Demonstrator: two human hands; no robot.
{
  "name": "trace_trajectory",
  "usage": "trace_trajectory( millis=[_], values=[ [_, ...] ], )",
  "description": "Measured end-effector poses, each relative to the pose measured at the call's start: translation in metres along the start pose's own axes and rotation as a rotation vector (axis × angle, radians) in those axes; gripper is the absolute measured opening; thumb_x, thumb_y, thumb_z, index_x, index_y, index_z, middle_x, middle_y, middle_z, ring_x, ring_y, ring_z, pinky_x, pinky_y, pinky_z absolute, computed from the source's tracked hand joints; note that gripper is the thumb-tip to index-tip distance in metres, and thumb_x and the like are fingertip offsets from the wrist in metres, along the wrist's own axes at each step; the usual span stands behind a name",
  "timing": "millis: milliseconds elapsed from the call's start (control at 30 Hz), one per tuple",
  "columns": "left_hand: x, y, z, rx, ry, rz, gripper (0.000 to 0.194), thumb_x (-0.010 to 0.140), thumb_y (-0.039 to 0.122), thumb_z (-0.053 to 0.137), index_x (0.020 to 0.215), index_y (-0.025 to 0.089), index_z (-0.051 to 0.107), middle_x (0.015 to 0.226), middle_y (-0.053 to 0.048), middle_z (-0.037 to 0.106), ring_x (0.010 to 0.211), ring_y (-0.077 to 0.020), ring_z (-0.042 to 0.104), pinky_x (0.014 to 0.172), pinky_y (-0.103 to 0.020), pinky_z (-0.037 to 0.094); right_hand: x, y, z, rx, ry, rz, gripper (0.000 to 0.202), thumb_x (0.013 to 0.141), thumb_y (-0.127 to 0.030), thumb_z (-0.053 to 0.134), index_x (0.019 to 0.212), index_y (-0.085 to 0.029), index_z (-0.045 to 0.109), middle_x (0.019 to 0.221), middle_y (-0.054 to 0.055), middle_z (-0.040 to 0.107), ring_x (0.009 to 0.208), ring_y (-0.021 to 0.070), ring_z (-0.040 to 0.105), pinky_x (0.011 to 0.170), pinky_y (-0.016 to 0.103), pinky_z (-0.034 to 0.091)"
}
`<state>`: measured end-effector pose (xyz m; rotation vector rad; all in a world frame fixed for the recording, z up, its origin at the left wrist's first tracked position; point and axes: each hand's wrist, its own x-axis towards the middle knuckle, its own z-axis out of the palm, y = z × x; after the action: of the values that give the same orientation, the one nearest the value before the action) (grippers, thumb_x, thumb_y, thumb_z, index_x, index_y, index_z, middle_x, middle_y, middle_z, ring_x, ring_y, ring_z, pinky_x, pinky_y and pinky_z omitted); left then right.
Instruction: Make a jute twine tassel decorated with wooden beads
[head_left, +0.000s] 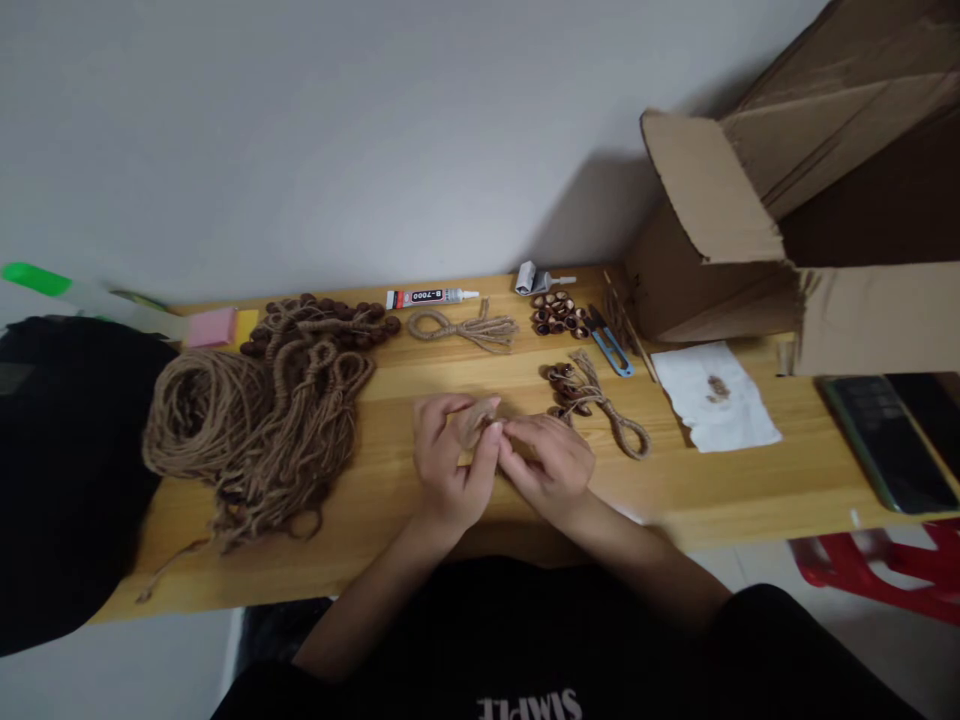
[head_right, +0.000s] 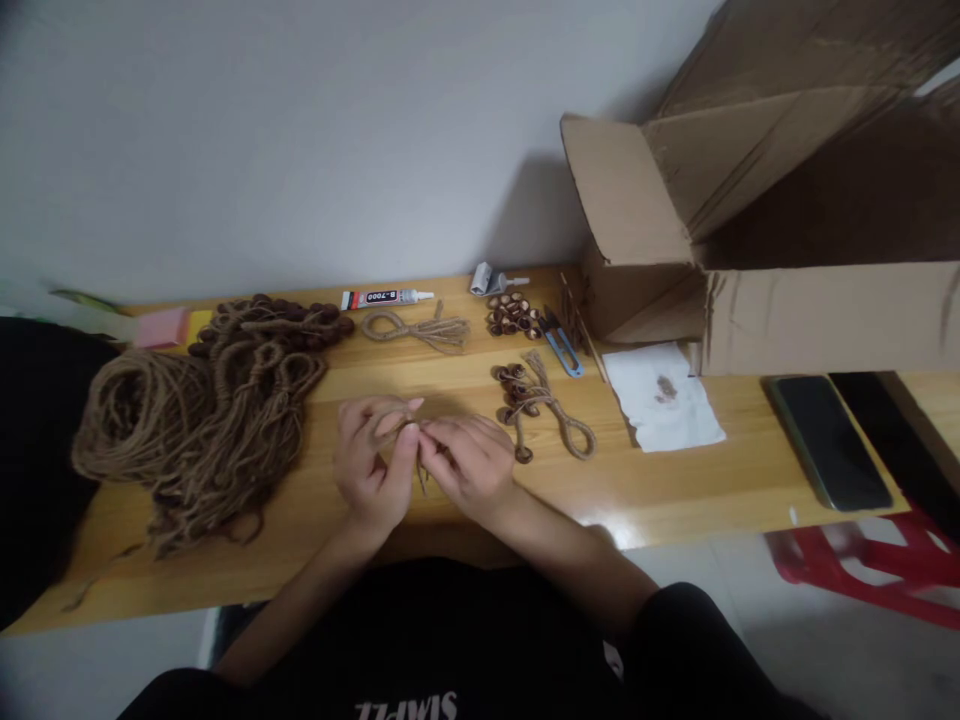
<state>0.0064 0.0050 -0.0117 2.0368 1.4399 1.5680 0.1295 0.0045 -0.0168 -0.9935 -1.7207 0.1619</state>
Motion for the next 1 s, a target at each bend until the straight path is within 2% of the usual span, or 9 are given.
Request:
trace_trajectory(
  millis=[167,433,767,1000],
  values=[
    [0.001,0.001,0.001,-0.046,-0.098,0.01,0.016,0.084,0.014,0.055,0.099,0.017,0.062,0.092,-0.006,0.063,0.086,-0.0168,0.059,0.077,-0.032,0.052,0.0,0.004,-0.001,0.021,0.019,0.135,0.014,0.08,-0.015,0.062,0.091,-0.022,0.065,0.076,0.002,0.073,0.065,0.0152,0.068,0.062,0.026,0.055],
    [0.006,-0.002,0.0,0.023,-0.083,0.05,0.011,0.084,0.012,0.058,0.092,0.018,0.061,0.086,-0.003,0.062,0.08,-0.0137,0.061,0.073,-0.027,0.053,0.007,0.01,-0.002,0.166,-0.021,0.206,0.015,0.081,-0.012,0.059,0.091,-0.022,0.064,0.084,0.003,0.072,0.078,0.0157,0.068,0.072,0.028,0.055],
    [0.012,-0.003,-0.002,-0.094,-0.115,-0.041,0.009,0.079,0.01,0.061,0.083,0.018,0.057,0.076,0.0,0.063,0.072,-0.0119,0.06,0.066,-0.024,0.05,0.007,0.015,-0.005,0.152,-0.103,0.16,0.018,0.083,-0.01,0.054,0.095,-0.02,0.062,0.09,0.007,0.069,0.085,0.0179,0.065,0.075,0.032,0.054],
    [0.011,-0.002,-0.002,-0.045,-0.143,-0.086,0.008,0.077,0.011,0.06,0.079,0.018,0.058,0.073,0.001,0.063,0.069,-0.0116,0.06,0.063,-0.023,0.05,0.006,0.015,-0.004,0.124,-0.094,0.164,0.017,0.079,-0.011,0.056,0.092,-0.021,0.061,0.087,0.005,0.068,0.082,0.0189,0.065,0.072,0.033,0.054]
  ],
)
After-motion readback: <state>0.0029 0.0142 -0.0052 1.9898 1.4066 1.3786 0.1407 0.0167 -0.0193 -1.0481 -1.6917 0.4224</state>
